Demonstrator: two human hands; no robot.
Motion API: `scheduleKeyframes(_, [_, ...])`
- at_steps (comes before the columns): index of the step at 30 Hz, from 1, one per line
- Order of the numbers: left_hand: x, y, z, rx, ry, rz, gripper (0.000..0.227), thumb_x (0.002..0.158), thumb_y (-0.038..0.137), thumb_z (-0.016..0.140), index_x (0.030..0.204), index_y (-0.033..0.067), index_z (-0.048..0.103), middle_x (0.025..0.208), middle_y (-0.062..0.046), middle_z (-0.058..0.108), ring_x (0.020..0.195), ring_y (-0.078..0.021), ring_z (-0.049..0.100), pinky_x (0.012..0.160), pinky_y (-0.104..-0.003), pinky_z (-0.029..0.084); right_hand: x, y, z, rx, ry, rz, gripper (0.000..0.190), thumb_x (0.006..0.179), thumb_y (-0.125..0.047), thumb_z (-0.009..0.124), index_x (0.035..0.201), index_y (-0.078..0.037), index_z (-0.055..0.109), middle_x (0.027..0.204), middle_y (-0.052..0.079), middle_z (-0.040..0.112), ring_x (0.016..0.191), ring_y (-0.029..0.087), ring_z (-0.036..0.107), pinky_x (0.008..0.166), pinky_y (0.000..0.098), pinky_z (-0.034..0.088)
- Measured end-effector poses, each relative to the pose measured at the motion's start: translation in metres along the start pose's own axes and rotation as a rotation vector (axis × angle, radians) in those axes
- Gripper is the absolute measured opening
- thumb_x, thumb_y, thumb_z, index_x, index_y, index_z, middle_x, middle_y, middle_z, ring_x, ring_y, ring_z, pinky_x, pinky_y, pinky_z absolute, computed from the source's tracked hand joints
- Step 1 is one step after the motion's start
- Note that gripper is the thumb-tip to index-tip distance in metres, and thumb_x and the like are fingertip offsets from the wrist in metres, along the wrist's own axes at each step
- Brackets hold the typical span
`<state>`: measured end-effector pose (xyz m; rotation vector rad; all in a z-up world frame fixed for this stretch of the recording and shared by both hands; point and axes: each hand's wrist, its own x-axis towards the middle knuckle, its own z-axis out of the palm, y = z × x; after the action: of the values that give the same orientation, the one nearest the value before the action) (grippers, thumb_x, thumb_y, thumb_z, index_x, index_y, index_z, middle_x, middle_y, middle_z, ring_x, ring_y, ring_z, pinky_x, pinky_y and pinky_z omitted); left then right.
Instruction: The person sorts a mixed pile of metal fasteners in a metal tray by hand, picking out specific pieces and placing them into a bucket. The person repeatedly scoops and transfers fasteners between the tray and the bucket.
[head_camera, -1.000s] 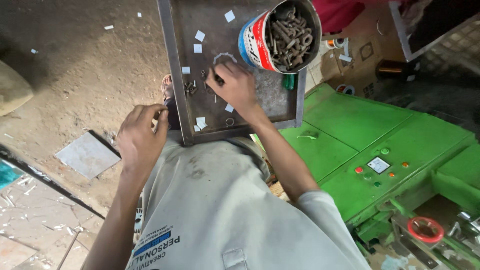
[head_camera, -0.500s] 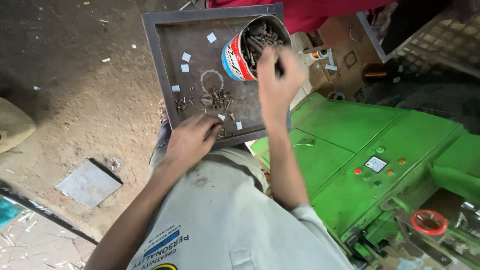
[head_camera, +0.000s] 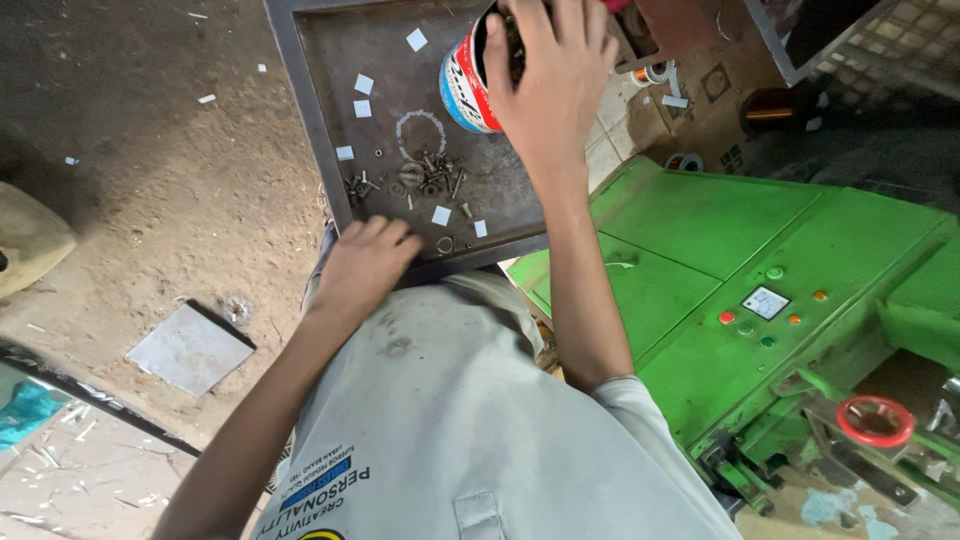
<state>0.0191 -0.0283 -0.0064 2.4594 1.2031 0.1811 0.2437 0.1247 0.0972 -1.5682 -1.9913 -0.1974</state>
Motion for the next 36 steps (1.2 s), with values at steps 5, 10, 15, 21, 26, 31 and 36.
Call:
scheduleKeyframes(5, [0.022, 0.004, 0.017, -0.098, -0.029, 0.169, 0.03, 0.086, 0.014, 0.059, 0.111, 0.0191, 0.074, 0.106, 0.001, 0.066, 0.108, -0.0185, 0.061, 0.088, -0.035, 0.047, -0.045, -0.004, -0.028, 0.159, 0.175, 0.008, 0.012, 0.103, -0.007, 0.066, 0.114, -0.005, 0.07, 0.115, 0.007, 0.07, 0.11, 0.029, 0.063, 0.094, 0.0428, 0.047])
scheduleKeyframes(10, [0.033, 0.005, 0.016, -0.079, 0.002, 0.262, 0.031, 0.086, 0.015, 0.059, 0.112, 0.0228, 0.074, 0.102, 0.001, 0.064, 0.102, -0.0189, 0.059, 0.081, -0.035, 0.045, -0.123, -0.013, -0.034, 0.357, -0.326, -0.059, 0.012, 0.094, -0.008, 0.074, 0.105, -0.006, 0.071, 0.093, 0.011, 0.07, 0.082, 0.03, 0.065, 0.073, 0.0406, 0.054])
scheduleKeyframes(15, [0.038, 0.0, 0.013, -0.009, -0.039, 0.328, 0.015, 0.087, 0.019, 0.06, 0.098, 0.0203, 0.069, 0.104, 0.004, 0.062, 0.106, -0.0168, 0.059, 0.084, -0.034, 0.046, -0.167, -0.008, -0.024, 0.27, -0.708, -0.028, 0.02, 0.087, -0.02, 0.078, 0.099, -0.007, 0.071, 0.091, 0.011, 0.067, 0.087, 0.033, 0.067, 0.077, 0.0439, 0.055])
scheduleKeyframes(21, [0.039, -0.007, 0.015, 0.051, 0.023, 0.201, 0.026, 0.088, 0.019, 0.059, 0.113, 0.0174, 0.067, 0.101, 0.001, 0.061, 0.098, -0.0177, 0.06, 0.08, -0.034, 0.047, -0.173, -0.017, -0.01, 0.264, -0.797, 0.225, 0.026, 0.082, -0.027, 0.082, 0.096, -0.009, 0.07, 0.092, 0.011, 0.069, 0.091, 0.035, 0.066, 0.076, 0.0454, 0.053])
scheduleKeyframes(26, [0.032, -0.016, 0.012, -0.044, 0.224, -0.011, 0.031, 0.094, 0.025, 0.067, 0.123, 0.0123, 0.066, 0.109, -0.002, 0.063, 0.098, -0.0211, 0.061, 0.081, -0.036, 0.049, -0.176, -0.028, 0.0, 0.184, -0.757, 0.184, 0.03, 0.079, -0.022, 0.082, 0.1, -0.008, 0.066, 0.1, 0.012, 0.068, 0.097, 0.035, 0.065, 0.08, 0.0461, 0.053])
scheduleKeyframes(31, [0.012, -0.021, 0.001, -0.082, 0.252, -0.15, 0.024, 0.098, 0.02, 0.071, 0.121, 0.0126, 0.067, 0.111, -0.001, 0.065, 0.099, -0.0217, 0.062, 0.086, -0.038, 0.051, -0.177, -0.031, 0.0, 0.235, -0.713, 0.148, 0.026, 0.083, -0.016, 0.077, 0.106, -0.009, 0.067, 0.101, 0.011, 0.068, 0.097, 0.034, 0.065, 0.081, 0.045, 0.053])
scheduleKeyframes(36, [0.001, -0.017, -0.006, -0.083, 0.25, -0.127, 0.024, 0.097, 0.021, 0.072, 0.119, 0.0119, 0.068, 0.108, -0.002, 0.064, 0.097, -0.0217, 0.061, 0.084, -0.038, 0.05, -0.178, -0.035, 0.003, 0.234, -0.715, 0.155, 0.022, 0.085, -0.012, 0.074, 0.104, -0.008, 0.065, 0.098, 0.012, 0.067, 0.096, 0.035, 0.065, 0.081, 0.0466, 0.053])
